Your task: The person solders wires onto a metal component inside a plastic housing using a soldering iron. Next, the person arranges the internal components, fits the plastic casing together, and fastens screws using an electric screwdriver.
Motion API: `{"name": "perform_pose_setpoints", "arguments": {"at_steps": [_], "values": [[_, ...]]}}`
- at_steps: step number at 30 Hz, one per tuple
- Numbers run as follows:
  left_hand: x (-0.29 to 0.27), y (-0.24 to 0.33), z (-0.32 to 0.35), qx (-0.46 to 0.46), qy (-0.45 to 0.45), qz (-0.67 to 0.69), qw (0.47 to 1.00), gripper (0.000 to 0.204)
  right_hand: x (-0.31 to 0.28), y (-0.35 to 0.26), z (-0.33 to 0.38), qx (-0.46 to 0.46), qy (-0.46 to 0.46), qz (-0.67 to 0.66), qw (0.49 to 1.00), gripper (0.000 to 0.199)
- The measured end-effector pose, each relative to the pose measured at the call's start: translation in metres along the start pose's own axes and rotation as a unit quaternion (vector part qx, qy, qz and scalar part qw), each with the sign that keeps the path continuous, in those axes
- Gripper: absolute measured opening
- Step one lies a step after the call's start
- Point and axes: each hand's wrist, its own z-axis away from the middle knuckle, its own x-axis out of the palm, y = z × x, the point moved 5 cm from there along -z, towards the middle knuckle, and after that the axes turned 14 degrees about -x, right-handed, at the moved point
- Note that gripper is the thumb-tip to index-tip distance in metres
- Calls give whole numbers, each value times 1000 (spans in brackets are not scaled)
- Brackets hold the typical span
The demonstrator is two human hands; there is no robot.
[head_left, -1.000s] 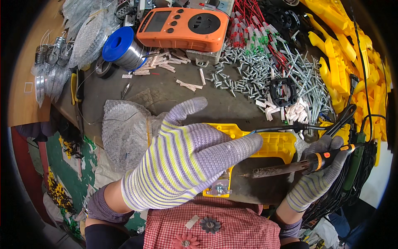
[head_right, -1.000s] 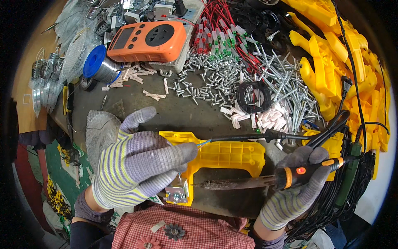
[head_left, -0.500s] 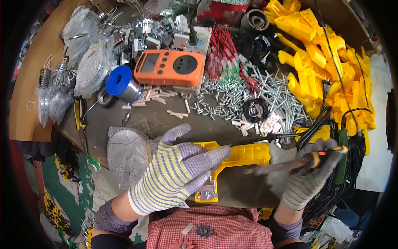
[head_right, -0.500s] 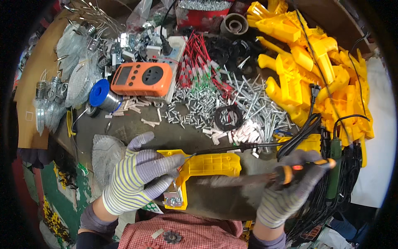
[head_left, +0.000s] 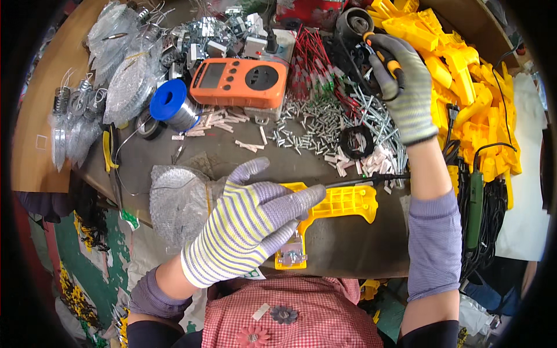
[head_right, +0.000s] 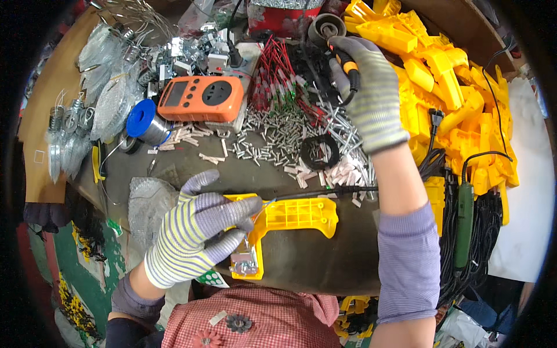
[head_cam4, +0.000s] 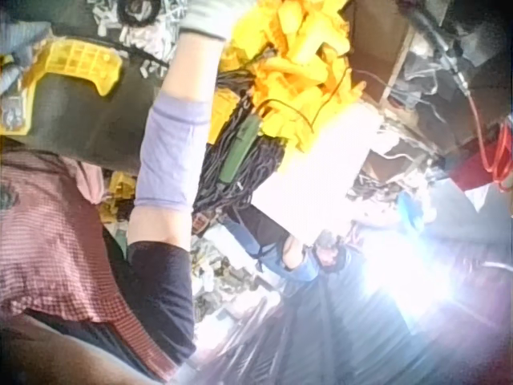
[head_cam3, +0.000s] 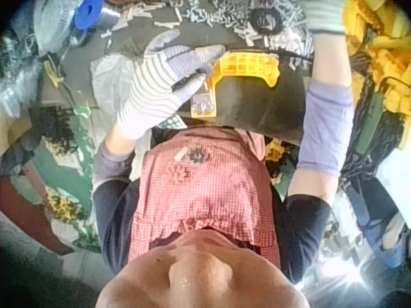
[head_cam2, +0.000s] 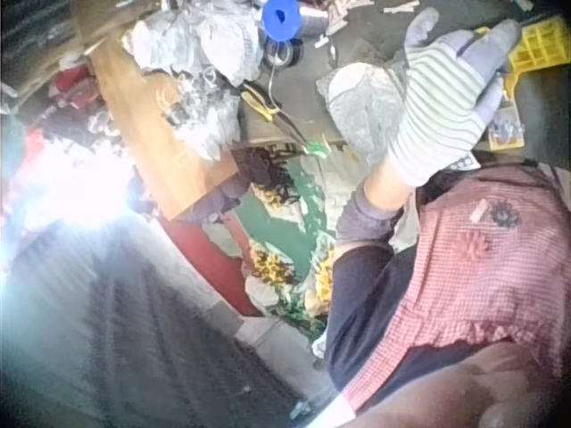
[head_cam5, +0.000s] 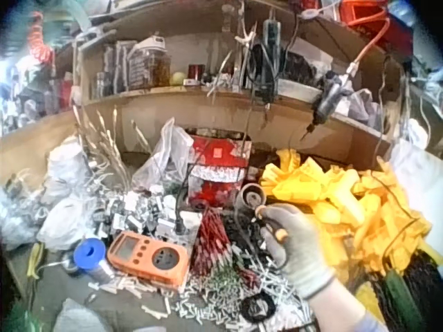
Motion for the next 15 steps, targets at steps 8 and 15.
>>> {"name": "perform_pose_setpoints", "arguments": {"at_steps": [8, 15], "values": [[4, -4, 3, 3, 9, -5, 1000, 49, -55, -93, 20, 154, -107, -4, 982, 33], [-4, 0, 8, 7, 75, -29, 997, 42, -9, -160, 36, 114, -215, -350, 905, 40]]}}
